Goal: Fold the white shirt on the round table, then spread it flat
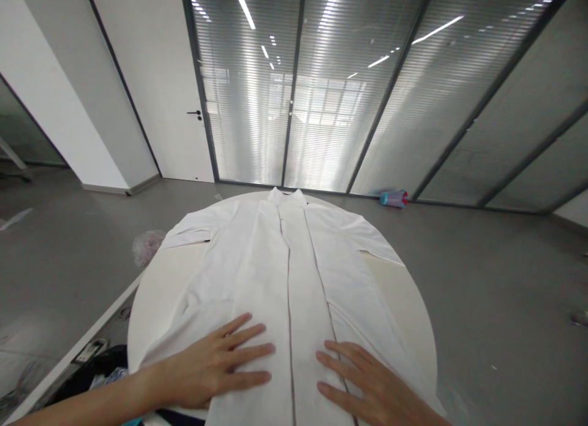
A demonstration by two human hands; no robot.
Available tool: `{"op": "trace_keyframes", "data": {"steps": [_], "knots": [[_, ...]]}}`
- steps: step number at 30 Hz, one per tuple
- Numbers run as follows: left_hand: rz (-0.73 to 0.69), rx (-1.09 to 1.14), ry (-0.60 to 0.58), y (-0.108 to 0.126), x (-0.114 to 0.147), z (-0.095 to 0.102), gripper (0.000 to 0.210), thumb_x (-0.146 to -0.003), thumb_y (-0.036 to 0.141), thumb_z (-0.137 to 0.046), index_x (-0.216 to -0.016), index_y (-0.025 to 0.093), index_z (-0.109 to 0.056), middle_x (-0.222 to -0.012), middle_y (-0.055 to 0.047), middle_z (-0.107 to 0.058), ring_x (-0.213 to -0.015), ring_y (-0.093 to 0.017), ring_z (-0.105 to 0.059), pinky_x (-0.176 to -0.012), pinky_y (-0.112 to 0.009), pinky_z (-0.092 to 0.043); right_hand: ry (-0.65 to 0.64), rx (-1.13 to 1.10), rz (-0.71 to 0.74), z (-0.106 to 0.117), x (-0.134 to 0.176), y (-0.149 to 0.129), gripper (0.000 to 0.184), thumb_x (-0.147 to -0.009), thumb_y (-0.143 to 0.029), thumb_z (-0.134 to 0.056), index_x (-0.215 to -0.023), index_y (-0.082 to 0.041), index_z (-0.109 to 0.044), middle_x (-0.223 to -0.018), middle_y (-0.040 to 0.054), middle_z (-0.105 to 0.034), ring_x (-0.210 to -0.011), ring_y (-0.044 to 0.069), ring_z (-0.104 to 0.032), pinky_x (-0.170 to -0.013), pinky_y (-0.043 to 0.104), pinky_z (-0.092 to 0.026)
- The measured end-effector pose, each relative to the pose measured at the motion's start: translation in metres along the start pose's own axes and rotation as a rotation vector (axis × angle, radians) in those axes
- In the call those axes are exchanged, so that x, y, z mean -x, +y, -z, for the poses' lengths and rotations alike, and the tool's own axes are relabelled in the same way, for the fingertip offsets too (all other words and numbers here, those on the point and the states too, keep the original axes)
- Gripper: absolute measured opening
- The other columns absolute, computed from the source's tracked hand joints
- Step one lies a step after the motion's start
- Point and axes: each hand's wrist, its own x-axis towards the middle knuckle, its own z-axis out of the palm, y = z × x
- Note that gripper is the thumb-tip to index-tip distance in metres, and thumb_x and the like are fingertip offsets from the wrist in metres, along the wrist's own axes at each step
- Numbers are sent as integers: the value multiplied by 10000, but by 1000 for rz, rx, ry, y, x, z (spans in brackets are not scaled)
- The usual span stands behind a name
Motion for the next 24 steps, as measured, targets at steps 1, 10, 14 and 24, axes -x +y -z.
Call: {"op": "trace_keyframes", "data": {"steps": [1, 10, 14, 24], "knots": [[-5, 46, -5, 0, -2, 2, 745, -885, 181, -587, -1556, 306, -287, -1618, -51, -284, -1507, -333, -180, -1218, -601, -100, 1, -11, -6, -1, 1, -1, 811, -860, -637, -614, -1534, -255, -375, -1544, 110, -420, -1428, 297, -381, -1118, 441, -404], [74, 402, 102, -1, 0, 14, 608, -1018, 465, -407, -1568, 280, -227, -1580, -69, -375, -1495, -267, -251, -1240, -528, -129, -3, -145, -218, 0, -22, 7, 724, -873, -163, -542, -1557, -239, -317, -1597, 125, -309, -1472, 248, -299, -1169, 472, -336], [17, 224, 19, -5, 0, 10, 594, -1017, 289, -444, -1573, 260, -237, -1568, -86, -390, -1475, -253, -307, -1243, -506, -150, -22, -109, -206, -4, -29, 20, 652, -872, -55, -467, -1503, -206, -418, -1527, 104, -442, -1443, 196, -360, -1179, 436, -342], [70, 336, 19, -13, 2, 9, 573, -976, 202, -494, -1532, 239, -362, -1537, -108, -432, -1422, -276, -407, -1212, -485, -263, 33, -337, -192, -4, -35, 42, 540, -898, -29, -413, -1375, -216, -584, -1324, 103, -648, -1288, 194, -560, -1107, 444, -415]]}}
